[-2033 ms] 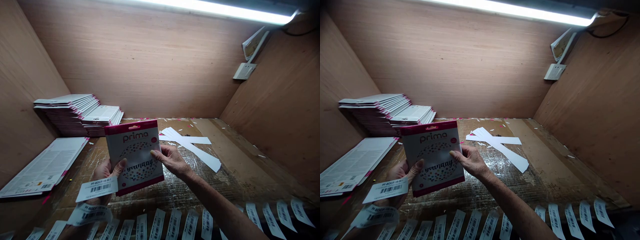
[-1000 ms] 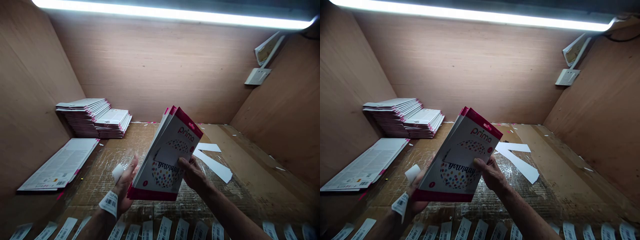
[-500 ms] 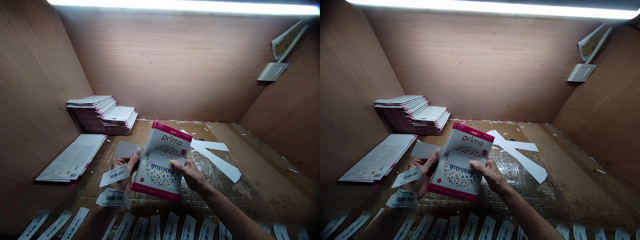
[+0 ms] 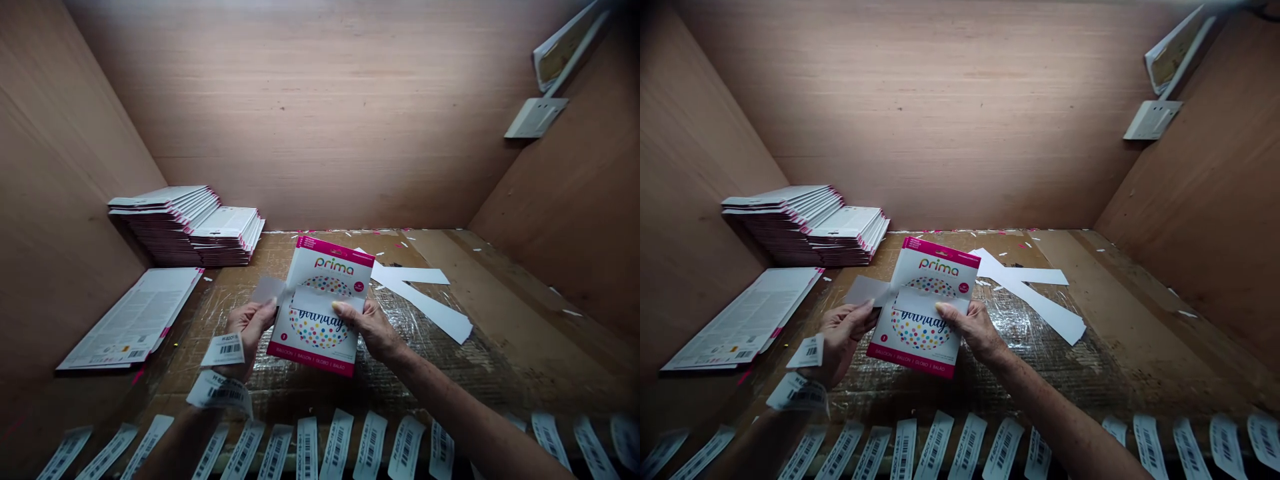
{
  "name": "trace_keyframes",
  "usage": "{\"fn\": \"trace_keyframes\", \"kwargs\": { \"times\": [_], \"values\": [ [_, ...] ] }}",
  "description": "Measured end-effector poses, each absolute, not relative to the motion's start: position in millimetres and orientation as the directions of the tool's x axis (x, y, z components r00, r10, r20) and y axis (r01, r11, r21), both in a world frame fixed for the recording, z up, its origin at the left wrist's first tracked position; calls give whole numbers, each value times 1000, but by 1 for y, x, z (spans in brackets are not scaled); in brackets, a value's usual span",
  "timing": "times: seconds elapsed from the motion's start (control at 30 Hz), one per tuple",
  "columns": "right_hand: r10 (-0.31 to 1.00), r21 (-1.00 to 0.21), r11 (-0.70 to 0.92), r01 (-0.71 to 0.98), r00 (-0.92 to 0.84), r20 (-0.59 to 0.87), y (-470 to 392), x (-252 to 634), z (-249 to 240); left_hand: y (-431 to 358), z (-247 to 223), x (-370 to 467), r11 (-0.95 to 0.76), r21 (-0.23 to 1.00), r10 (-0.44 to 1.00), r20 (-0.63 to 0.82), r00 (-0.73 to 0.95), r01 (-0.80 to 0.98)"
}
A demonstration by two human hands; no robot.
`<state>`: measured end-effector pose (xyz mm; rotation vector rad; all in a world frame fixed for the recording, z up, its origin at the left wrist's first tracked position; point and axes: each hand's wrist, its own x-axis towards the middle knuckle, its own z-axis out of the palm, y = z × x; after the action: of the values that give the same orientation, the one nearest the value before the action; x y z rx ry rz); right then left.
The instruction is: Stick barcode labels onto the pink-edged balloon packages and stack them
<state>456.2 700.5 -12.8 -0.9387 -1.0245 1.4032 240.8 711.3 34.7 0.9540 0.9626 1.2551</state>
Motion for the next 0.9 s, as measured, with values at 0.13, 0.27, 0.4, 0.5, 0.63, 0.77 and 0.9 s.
{"fn": "trace_keyframes", "kwargs": {
  "times": [0.13,0.27,0.4,0.5,0.63,0.77,0.9],
  "values": [
    [997,-933,-14,-359,-81,17,702,461,-15,707,43,243,67,943,980,1,201,-327],
    [996,-935,-17,-353,-91,16,703,469,-17,704,50,247,79,951,971,-6,240,-299],
    [991,-952,40,-303,-109,77,702,474,-19,704,52,249,-1,956,987,49,156,-293],
    [984,-956,73,-284,-138,116,698,474,-18,706,52,250,-49,963,990,82,113,-266],
    [969,-951,80,-297,-201,144,693,470,-12,709,50,252,-62,967,997,71,27,-247],
    [964,-953,87,-290,-217,154,691,465,-8,708,48,249,78,976,971,-28,238,-205],
    [959,-962,92,-259,-239,156,693,465,-5,704,46,245,191,971,923,-127,364,-145]
  ]
}}
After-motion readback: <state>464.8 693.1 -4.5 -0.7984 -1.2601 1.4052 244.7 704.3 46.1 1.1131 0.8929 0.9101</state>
